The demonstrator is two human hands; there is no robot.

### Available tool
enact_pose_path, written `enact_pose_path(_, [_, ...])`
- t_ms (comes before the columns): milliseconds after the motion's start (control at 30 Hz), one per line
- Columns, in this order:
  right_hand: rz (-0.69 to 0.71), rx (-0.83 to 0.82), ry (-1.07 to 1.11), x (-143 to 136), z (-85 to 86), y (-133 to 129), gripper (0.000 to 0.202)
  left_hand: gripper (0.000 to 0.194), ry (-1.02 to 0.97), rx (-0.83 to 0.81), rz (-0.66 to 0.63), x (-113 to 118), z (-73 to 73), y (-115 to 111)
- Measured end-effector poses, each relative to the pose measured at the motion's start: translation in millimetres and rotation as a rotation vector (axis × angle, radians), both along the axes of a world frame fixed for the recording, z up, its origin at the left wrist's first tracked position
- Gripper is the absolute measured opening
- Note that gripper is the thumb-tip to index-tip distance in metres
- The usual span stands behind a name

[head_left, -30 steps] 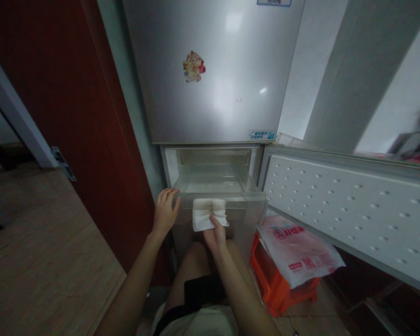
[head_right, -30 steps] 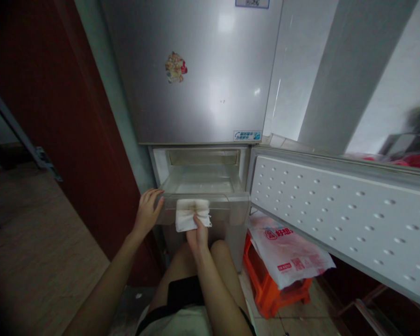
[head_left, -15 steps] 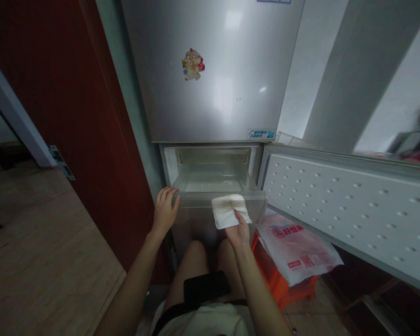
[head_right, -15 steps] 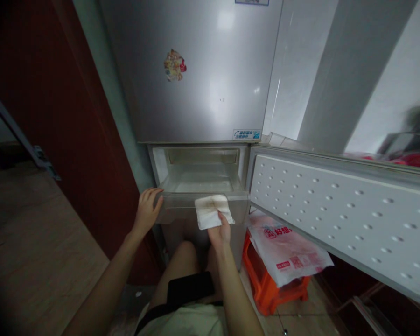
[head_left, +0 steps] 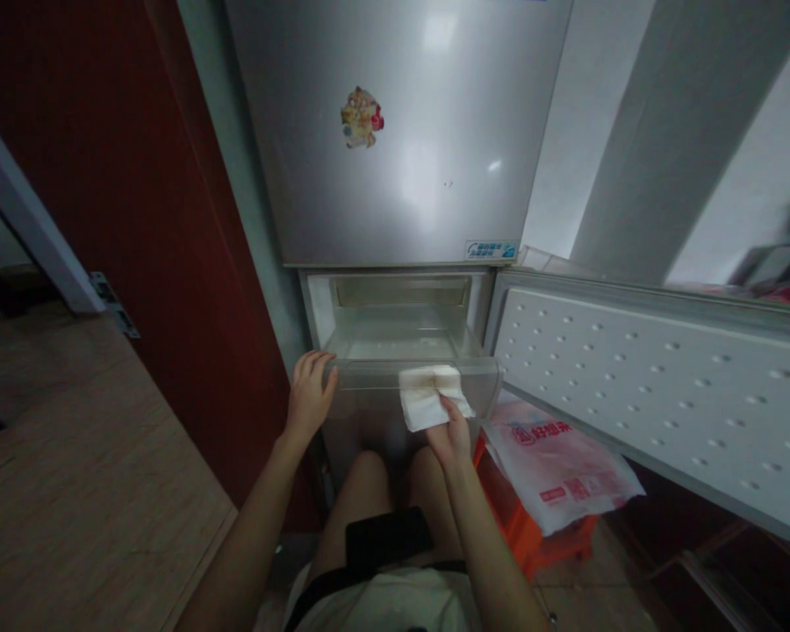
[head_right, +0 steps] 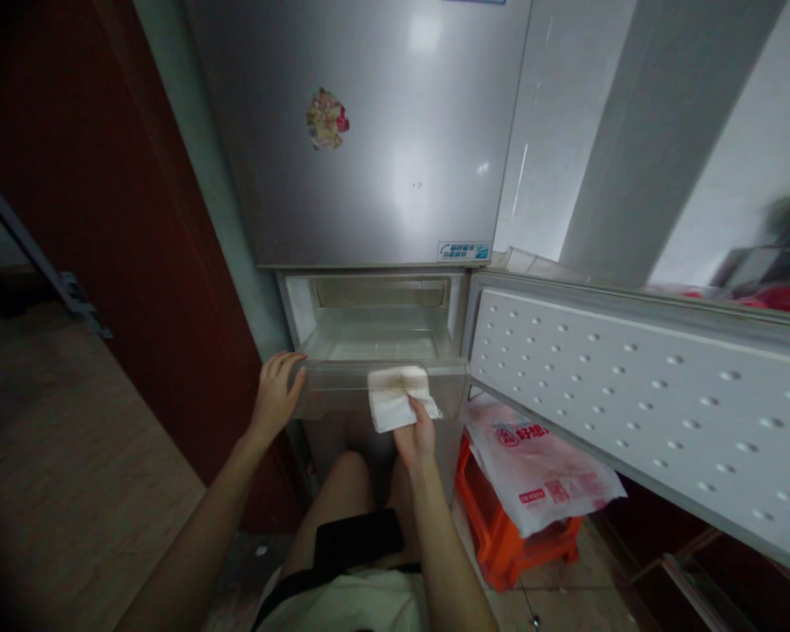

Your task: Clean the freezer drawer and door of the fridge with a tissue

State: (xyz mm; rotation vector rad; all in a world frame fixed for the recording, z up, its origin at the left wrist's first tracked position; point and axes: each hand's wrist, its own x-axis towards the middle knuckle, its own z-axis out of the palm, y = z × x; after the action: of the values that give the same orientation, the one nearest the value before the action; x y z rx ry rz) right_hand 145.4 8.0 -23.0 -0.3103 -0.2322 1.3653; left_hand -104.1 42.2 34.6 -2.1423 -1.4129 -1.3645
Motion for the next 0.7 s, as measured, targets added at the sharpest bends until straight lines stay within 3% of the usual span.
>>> enact_pose_path(300, [-0.029, -0.008, -0.017, -0.4, -11.3, -0.2, 0.027, 0.033, 0.0, 0.002, 0.008, 0.5, -0.3, 1.3])
enact_pose_path(500, [-0.018, 0.008, 0.008, -5.8, 2.2, 0.9, 0.027, 0.033, 0.005, 0.0, 0.006, -0.4, -0.7, 1.6])
enact_pose_path(700, [-0.058, 0.013, 0.048, -40.2, 15.4, 1.1, 0.038, 0.033, -0.007, 0.006, 0.012, 0.7, -1.3, 0.8])
